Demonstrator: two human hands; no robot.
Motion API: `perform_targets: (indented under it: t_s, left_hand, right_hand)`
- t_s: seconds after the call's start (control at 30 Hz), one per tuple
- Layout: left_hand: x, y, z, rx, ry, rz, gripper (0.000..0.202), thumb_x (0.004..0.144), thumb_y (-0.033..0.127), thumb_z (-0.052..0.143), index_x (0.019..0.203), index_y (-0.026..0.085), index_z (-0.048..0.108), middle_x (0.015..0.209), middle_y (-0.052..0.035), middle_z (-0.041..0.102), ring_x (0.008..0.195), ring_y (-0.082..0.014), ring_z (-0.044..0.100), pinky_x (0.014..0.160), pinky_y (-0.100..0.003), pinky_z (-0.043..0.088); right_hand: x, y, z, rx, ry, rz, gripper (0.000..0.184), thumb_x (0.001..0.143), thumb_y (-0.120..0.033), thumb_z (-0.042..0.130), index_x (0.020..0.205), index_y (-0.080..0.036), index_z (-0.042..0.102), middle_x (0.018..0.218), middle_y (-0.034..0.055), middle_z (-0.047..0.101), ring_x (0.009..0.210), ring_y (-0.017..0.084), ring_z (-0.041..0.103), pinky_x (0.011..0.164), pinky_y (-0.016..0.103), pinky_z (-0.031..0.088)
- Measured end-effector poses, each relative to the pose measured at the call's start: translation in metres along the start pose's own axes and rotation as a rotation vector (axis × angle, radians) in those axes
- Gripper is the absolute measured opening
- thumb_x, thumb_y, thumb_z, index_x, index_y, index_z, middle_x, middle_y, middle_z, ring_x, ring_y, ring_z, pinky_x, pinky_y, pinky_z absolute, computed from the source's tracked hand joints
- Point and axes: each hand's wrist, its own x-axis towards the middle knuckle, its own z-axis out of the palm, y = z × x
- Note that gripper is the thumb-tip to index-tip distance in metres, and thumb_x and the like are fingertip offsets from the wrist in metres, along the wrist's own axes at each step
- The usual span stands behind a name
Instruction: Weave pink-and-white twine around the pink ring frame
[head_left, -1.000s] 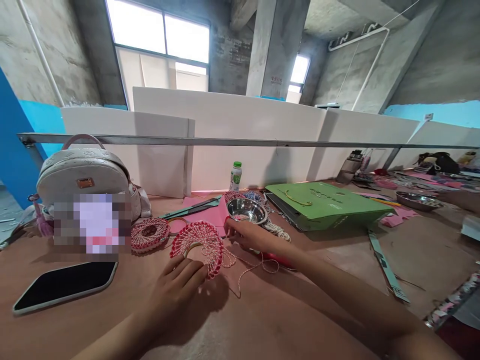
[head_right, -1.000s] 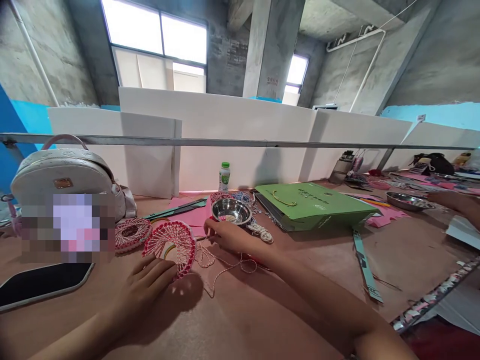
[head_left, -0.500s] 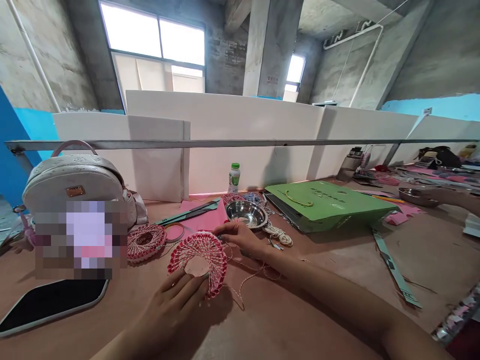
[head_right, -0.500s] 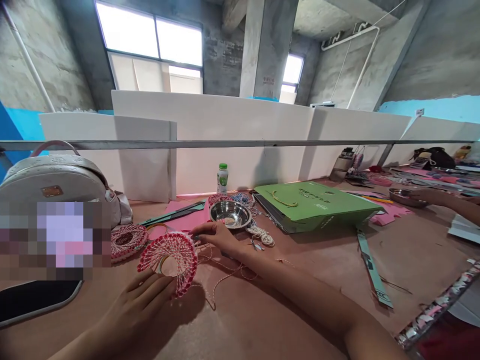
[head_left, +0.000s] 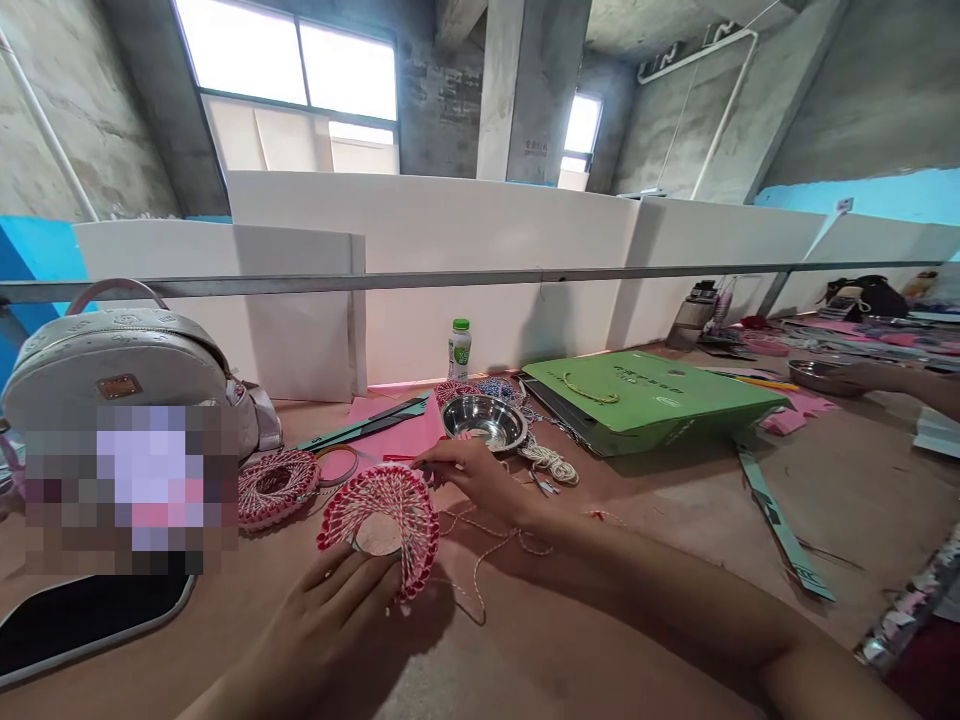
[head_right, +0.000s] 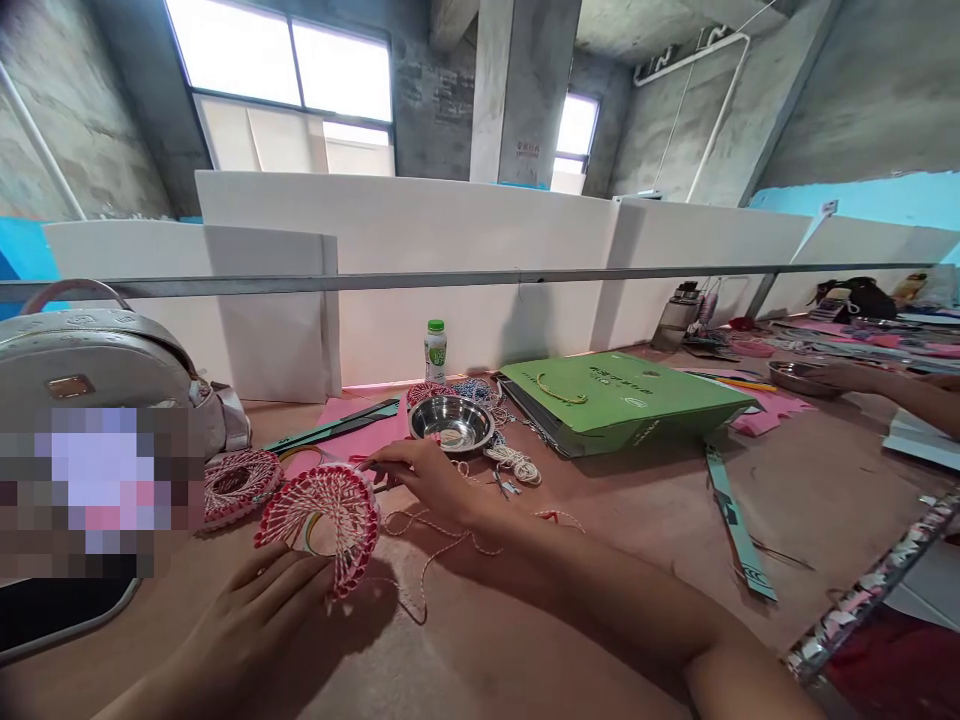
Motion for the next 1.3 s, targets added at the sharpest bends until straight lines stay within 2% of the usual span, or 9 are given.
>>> perform_targets:
  t_s: [0.2,0.33,0.47,0.7,0.8,0.9,1.07,1.2,1.3]
  left_hand:
    - [-0.005,-0.003,0.003,-0.002,0.025,-0.007,0.038,0.078,0.013,0.050,0.112,0.018,0.064,0.099,-0.0056,0.076,0.091,-0.0209,0.066,0.096,-0.036,0.039]
    - [-0.005,-0.005,0.003,0.011,0.050,0.007,0.038,0.079,0.013,0.049,0.114,0.016,0.064,0.100,-0.0073,0.076,0.093,-0.0206,0.067,0.098,-0.036,0.040]
    - [-0.009,-0.004,0.007,-0.011,0.023,-0.006,0.039,0.080,0.013,0.051,0.116,0.017,0.065,0.104,-0.0070,0.077,0.094,-0.0205,0.067,0.099,-0.036,0.040]
    - [-0.012,-0.002,0.012,-0.048,-0.003,0.002,0.039,0.082,0.014,0.058,0.120,0.023,0.065,0.106,-0.0049,0.075,0.101,-0.0195,0.066,0.104,-0.037,0.040]
    - [-0.006,-0.001,0.010,-0.046,0.000,0.027,0.038,0.084,0.015,0.059,0.120,0.024,0.065,0.106,-0.0029,0.074,0.098,-0.0181,0.065,0.099,-0.034,0.040]
    - [-0.001,0.000,0.008,-0.056,0.008,0.033,0.034,0.083,0.013,0.058,0.114,0.023,0.067,0.102,-0.0018,0.074,0.092,-0.0168,0.065,0.096,-0.034,0.040]
    - [-0.003,-0.001,0.010,-0.048,-0.010,0.032,0.035,0.085,0.014,0.057,0.117,0.025,0.066,0.104,-0.0021,0.073,0.096,-0.0176,0.065,0.097,-0.034,0.039]
    - [-0.009,-0.004,0.014,0.007,-0.031,0.012,0.031,0.088,0.017,0.056,0.116,0.026,0.065,0.107,-0.0035,0.071,0.099,-0.0201,0.063,0.096,-0.037,0.038]
    - [-0.014,-0.007,0.018,0.011,-0.067,-0.010,0.029,0.088,0.017,0.056,0.114,0.027,0.066,0.111,-0.0029,0.070,0.099,-0.0201,0.062,0.096,-0.038,0.037]
  right_hand:
    - [0.000,0.006,0.003,0.015,-0.028,0.051,0.022,0.098,-0.029,0.060,0.106,-0.018,0.077,0.091,0.0062,0.075,0.078,0.016,0.064,0.073,0.028,0.052]
    - [0.000,0.008,0.007,0.112,-0.052,0.080,0.021,0.097,-0.030,0.062,0.101,-0.017,0.078,0.085,0.0046,0.072,0.075,0.015,0.061,0.070,0.026,0.050]
    - [0.000,0.009,0.012,0.225,-0.034,0.077,0.024,0.093,-0.035,0.067,0.104,-0.018,0.080,0.085,0.0047,0.073,0.073,0.016,0.062,0.071,0.028,0.052]
    - [0.001,-0.004,0.015,0.348,0.016,0.068,0.027,0.087,-0.039,0.073,0.104,-0.018,0.076,0.101,0.0070,0.076,0.098,0.021,0.071,0.091,0.037,0.056]
    - [0.002,-0.008,0.015,0.419,0.064,0.109,0.024,0.084,-0.034,0.077,0.101,-0.018,0.071,0.098,0.0057,0.074,0.097,0.019,0.071,0.086,0.034,0.058]
    - [0.002,-0.007,0.012,0.408,0.112,0.160,0.015,0.082,-0.028,0.077,0.090,-0.017,0.069,0.087,0.0030,0.073,0.083,0.015,0.071,0.078,0.029,0.057]
    - [0.004,-0.002,0.010,0.354,0.101,0.182,0.013,0.082,-0.027,0.076,0.087,-0.015,0.073,0.079,0.0020,0.071,0.072,0.012,0.066,0.071,0.027,0.055]
    - [0.005,-0.001,0.012,0.339,0.091,0.208,0.014,0.085,-0.027,0.073,0.092,-0.016,0.075,0.085,0.0037,0.072,0.074,0.012,0.065,0.068,0.026,0.053]
    - [0.005,0.001,0.015,0.374,0.083,0.219,0.013,0.086,-0.025,0.071,0.094,-0.016,0.075,0.095,0.0054,0.074,0.082,0.013,0.067,0.074,0.027,0.054]
